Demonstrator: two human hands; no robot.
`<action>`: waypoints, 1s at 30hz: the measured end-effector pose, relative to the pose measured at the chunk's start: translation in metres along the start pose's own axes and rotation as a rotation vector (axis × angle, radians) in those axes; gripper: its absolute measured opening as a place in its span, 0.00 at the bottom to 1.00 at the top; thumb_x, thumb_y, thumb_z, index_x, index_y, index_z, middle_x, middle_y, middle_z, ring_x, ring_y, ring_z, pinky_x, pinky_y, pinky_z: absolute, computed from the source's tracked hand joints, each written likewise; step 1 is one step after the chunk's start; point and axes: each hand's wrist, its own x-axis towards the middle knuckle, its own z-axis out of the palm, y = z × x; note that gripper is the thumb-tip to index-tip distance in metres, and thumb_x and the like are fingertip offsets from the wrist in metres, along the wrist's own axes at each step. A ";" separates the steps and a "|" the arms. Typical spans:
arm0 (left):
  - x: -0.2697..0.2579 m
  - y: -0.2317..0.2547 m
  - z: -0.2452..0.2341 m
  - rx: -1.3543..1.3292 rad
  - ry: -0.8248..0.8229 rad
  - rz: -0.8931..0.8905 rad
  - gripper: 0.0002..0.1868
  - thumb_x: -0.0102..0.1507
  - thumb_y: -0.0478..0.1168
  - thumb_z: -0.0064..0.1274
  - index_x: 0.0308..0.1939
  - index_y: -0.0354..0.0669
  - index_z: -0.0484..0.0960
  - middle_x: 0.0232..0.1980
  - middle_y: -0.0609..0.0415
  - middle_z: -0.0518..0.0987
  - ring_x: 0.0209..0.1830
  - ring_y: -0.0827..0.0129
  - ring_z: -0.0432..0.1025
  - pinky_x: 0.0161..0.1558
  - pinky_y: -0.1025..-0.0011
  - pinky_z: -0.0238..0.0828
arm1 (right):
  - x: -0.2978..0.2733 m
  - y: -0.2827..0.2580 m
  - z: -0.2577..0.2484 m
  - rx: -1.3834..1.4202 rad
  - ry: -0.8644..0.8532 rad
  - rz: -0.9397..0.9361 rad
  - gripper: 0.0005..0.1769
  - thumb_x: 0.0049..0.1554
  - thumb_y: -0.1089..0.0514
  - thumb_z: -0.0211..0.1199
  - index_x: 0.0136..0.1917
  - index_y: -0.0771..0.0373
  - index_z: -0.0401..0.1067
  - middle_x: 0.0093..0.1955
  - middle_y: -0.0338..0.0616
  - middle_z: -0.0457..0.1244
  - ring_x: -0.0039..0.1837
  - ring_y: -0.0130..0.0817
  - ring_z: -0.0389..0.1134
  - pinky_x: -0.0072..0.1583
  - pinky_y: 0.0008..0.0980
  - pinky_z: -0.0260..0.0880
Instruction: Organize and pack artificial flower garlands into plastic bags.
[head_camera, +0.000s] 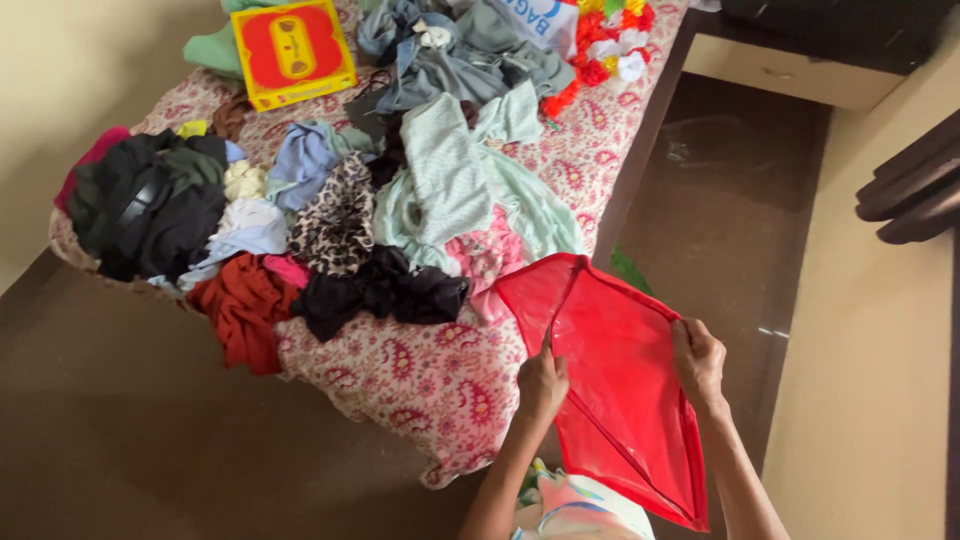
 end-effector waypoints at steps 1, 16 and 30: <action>0.004 0.012 -0.002 -0.002 0.000 0.003 0.22 0.66 0.42 0.55 0.62 0.40 0.71 0.27 0.39 0.78 0.28 0.43 0.76 0.32 0.49 0.71 | 0.006 0.012 -0.007 -0.001 0.003 -0.001 0.14 0.65 0.54 0.59 0.54 0.68 0.75 0.33 0.47 0.65 0.37 0.28 0.63 0.43 0.33 0.66; 0.095 0.207 0.176 -0.008 -0.044 0.146 0.28 0.62 0.43 0.59 0.67 0.53 0.75 0.26 0.40 0.79 0.26 0.46 0.75 0.31 0.49 0.71 | 0.156 0.218 -0.186 -0.139 0.278 0.058 0.16 0.70 0.52 0.59 0.49 0.68 0.73 0.33 0.51 0.60 0.36 0.30 0.57 0.42 0.37 0.62; 0.202 0.223 0.117 -0.039 0.049 -0.024 0.18 0.62 0.44 0.60 0.57 0.53 0.83 0.26 0.42 0.80 0.25 0.50 0.77 0.30 0.55 0.73 | 0.262 0.222 -0.112 -0.024 0.058 0.018 0.25 0.71 0.57 0.62 0.36 0.73 0.60 0.29 0.52 0.50 0.38 0.25 0.49 0.40 0.40 0.56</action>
